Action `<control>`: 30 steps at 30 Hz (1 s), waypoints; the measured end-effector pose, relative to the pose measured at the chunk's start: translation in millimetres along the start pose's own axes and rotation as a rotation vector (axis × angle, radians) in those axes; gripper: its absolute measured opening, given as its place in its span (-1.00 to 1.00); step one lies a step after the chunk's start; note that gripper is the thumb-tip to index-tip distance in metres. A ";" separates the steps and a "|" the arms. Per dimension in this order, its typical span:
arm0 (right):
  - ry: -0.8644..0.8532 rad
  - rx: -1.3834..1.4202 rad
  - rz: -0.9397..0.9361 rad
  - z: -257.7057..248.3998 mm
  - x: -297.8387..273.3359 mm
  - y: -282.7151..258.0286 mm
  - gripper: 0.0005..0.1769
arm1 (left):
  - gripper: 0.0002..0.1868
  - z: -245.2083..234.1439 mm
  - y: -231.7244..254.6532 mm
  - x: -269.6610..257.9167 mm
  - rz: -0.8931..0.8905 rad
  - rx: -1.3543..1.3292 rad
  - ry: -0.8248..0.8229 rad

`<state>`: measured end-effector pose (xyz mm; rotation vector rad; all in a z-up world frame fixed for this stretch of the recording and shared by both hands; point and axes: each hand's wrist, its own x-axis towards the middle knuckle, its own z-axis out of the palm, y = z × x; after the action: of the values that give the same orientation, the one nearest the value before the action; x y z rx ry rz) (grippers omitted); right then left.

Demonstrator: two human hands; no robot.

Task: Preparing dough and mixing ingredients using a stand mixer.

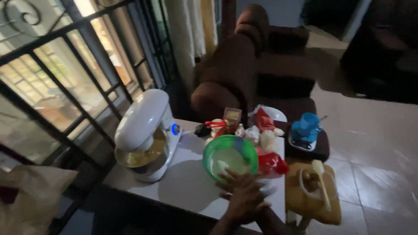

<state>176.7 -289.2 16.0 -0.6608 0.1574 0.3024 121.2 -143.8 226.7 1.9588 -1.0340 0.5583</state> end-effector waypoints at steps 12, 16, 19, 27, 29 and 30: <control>-0.078 -0.158 0.120 122.9 -75.2 -98.4 -0.46 | -0.50 66.5 -82.2 -69.0 -0.713 0.093 0.398; 0.218 -0.240 0.150 66.7 -55.5 -115.6 -0.46 | -0.45 100.9 -104.9 -81.4 -0.849 0.255 0.598; 0.398 -0.294 0.202 12.7 -36.3 -121.9 -0.41 | -0.34 127.9 -146.3 -105.4 -1.113 0.336 0.669; 0.342 -0.343 0.384 -44.1 3.1 -117.6 -0.41 | -0.63 139.1 -173.7 -131.2 -1.092 -0.025 0.537; 0.320 -0.363 0.410 -37.2 3.0 -123.0 -0.42 | -0.67 133.0 -167.9 -115.0 -1.365 -0.402 0.710; 0.308 -0.378 0.431 -33.5 5.0 -126.3 -0.43 | -0.68 129.9 -166.7 -106.2 -1.601 -0.818 0.861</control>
<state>220.9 -403.5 61.8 -1.0484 0.5502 0.6536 199.9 -150.7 3.8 1.0270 0.8094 -0.0401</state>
